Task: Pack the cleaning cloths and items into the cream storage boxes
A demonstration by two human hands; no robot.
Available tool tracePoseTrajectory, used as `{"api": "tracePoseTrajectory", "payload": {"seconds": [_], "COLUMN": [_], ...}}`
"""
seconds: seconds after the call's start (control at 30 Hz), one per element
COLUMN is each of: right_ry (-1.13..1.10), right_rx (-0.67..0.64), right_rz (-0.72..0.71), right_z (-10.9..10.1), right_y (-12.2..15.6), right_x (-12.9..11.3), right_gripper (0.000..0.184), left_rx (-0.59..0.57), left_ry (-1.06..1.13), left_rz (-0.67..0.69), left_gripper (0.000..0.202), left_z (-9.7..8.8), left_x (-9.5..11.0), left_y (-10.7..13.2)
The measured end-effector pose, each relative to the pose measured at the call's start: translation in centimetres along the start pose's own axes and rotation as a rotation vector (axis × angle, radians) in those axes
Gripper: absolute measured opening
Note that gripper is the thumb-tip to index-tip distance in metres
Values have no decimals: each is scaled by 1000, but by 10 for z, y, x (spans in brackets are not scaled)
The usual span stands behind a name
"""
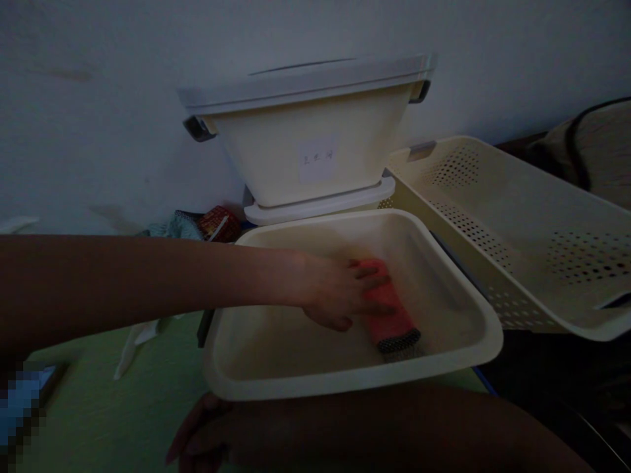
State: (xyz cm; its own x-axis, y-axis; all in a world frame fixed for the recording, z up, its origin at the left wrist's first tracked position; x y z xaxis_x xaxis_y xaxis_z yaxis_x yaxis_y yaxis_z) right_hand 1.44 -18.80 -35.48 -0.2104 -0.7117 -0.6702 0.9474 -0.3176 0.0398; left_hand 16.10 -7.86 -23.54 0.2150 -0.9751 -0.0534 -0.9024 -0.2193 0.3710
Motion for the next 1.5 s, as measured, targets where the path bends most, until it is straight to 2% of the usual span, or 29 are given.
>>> {"api": "tracePoseTrajectory", "payload": {"seconds": [0.13, 0.27, 0.43, 0.6, 0.77, 0.87, 0.93, 1.0, 1.07, 1.1, 1.17, 1.23, 1.37, 1.5], "right_ry": [-71, -89, -118, -141, -167, -146, -111, -80, -96, -115, -150, -164, -167, -160], "right_rx": [58, 62, 50, 11, 35, 40, 41, 54, 51, 42, 23, 13, 8, 15], "right_rz": [78, 132, 126, 67, 67, 105, 178, 235, 213, 184, 121, 83, 61, 59], "right_z": [-2, -5, -6, -5, -6, -5, -4, -5, -6, -6, -7, -7, -4, 0], "right_y": [-9, -21, -17, -11, -6, -9, -15, -18, -19, -18, -16, -12, -7, -1], "right_x": [12, 28, 28, 23, 21, 22, 26, 29, 30, 30, 29, 27, 19, 10], "right_gripper": [44, 46, 44, 34, 31, 15, 4, 14, 6, 9, 27, 36, 37, 37], "left_rx": [1, -78, -138, -93, -54, -3, -2, -24, -45, -42, -38, -45, -42, -25], "left_ry": [32, 51, 88, 132, 120, 82, 53, 36, 40, 48, 69, 82, 60, 35], "left_rz": [-43, -42, -16, 3, 26, 6, 0, 5, 11, 7, 0, -16, 2, 38], "left_gripper": [66, 65, 77, 79, 70, 64, 61, 59, 57, 56, 56, 56, 55, 51], "left_z": [2, 2, 6, 13, 5, -3, -4, -2, 2, 4, 7, 11, 14, 7], "left_x": [-9, -10, -12, -14, -12, -9, -6, -3, 1, 2, 3, 3, 3, 4], "left_y": [-2, -8, -15, -19, -11, 0, 8, 13, 14, 14, 12, 9, 6, 9]}}
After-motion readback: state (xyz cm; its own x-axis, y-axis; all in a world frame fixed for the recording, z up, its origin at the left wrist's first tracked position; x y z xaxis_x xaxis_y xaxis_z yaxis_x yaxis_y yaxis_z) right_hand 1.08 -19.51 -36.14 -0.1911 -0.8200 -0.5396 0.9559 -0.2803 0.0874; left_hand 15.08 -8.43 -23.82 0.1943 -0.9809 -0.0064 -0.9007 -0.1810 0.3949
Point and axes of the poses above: each hand's wrist, its own y-axis away from the middle knuckle, its own z-axis out of the palm, x = y × z, the point moved 5 cm from there along -y, towards the middle knuckle, and after that the axes turned 7 degrees about -z, right-handed, at the moved point
